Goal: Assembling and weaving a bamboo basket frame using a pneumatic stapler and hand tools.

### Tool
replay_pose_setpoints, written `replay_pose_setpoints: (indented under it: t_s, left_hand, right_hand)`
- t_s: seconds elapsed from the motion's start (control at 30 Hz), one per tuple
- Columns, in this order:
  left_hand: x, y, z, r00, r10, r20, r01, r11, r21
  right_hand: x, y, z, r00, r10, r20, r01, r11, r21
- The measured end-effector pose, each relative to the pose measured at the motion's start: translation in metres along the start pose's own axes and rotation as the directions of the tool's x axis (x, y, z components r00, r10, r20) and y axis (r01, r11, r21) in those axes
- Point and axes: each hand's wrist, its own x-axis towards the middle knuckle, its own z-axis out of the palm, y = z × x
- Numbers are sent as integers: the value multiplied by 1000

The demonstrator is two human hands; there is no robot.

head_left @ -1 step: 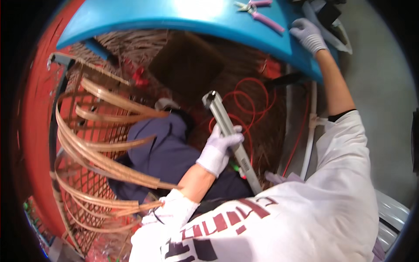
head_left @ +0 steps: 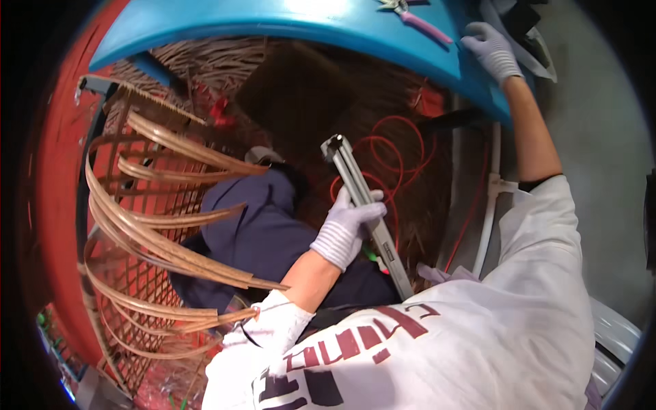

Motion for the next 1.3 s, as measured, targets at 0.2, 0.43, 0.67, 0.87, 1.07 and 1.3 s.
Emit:
replay_pose_setpoints:
  t_s: [0.2, 0.43, 0.67, 0.87, 1.07, 1.3]
  left_hand:
    - [4, 5, 3, 996, -33, -85, 37, 999, 39]
    - [9, -6, -5, 1000, 9, -22, -8, 999, 39]
    - [6, -6, -5, 997, 47, -58, -44, 998, 48]
    - [11, -6, -4, 998, 42, -44, -39, 998, 55]
    - [8, -6, -6, 999, 46, -26, -43, 994, 103]
    - [4, 1, -2, 998, 4, -69, 2, 995, 97]
  right_hand:
    - [-108, -128, -10, 916, -98, 388, -165, 792, 588]
    - [-217, -184, 61, 807, -99, 582, -343, 723, 600]
    - [-249, -192, 71, 891, -29, 454, -230, 832, 505]
    - [-242, -189, 74, 881, -41, 472, -200, 871, 448]
    - [-237, -186, 73, 847, -120, 519, -112, 912, 394]
    - [-233, -171, 66, 797, -272, 539, 43, 916, 400]
